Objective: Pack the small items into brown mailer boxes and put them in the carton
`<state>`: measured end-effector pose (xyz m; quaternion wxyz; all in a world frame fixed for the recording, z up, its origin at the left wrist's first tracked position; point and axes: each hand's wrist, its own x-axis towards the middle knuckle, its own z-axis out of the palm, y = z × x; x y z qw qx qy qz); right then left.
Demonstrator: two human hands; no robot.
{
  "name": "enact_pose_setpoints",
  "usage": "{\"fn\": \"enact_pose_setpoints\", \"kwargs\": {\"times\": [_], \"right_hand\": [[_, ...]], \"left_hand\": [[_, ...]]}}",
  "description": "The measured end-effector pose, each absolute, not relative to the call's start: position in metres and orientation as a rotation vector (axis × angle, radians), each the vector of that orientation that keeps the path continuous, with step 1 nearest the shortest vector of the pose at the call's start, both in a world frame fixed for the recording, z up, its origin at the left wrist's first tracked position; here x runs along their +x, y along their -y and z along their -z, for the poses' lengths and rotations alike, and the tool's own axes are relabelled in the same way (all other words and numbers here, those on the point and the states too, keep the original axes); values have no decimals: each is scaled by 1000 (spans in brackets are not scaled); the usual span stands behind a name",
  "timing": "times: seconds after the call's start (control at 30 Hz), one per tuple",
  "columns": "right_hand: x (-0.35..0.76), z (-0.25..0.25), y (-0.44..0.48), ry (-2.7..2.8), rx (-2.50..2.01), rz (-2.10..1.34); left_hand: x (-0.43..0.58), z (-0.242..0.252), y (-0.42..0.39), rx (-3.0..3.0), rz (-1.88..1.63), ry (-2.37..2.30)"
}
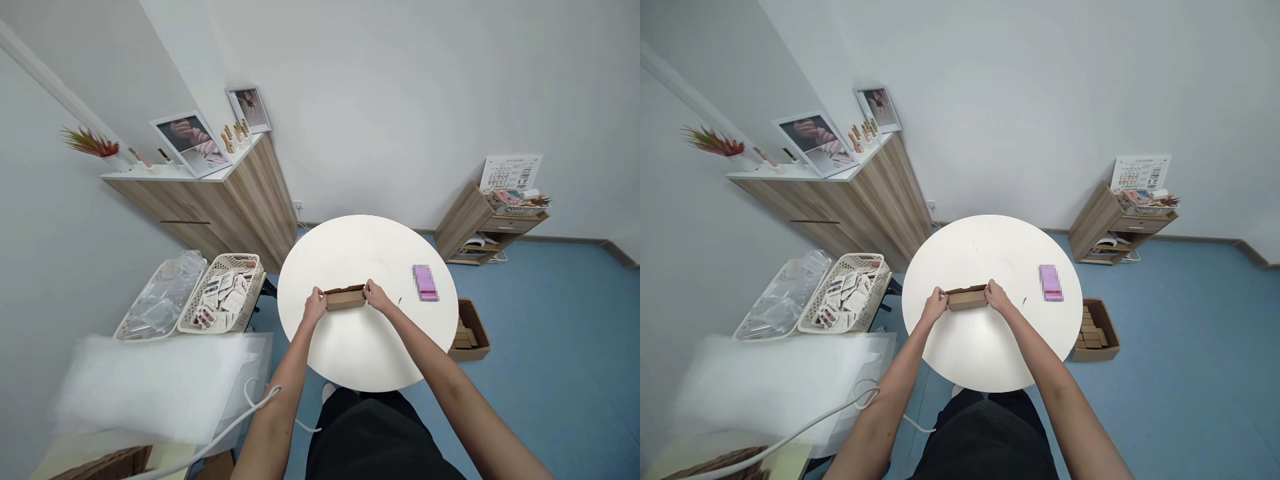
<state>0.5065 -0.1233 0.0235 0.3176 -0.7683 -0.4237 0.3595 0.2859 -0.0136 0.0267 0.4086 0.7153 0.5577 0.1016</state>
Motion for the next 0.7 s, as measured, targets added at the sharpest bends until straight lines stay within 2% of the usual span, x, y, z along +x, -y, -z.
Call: {"fn": "enact_pose_setpoints", "kwargs": {"times": [0.7], "right_hand": [[514, -39, 110, 900, -2041, -1135]], "left_hand": [[286, -31, 2, 1615, -286, -1291]]}}
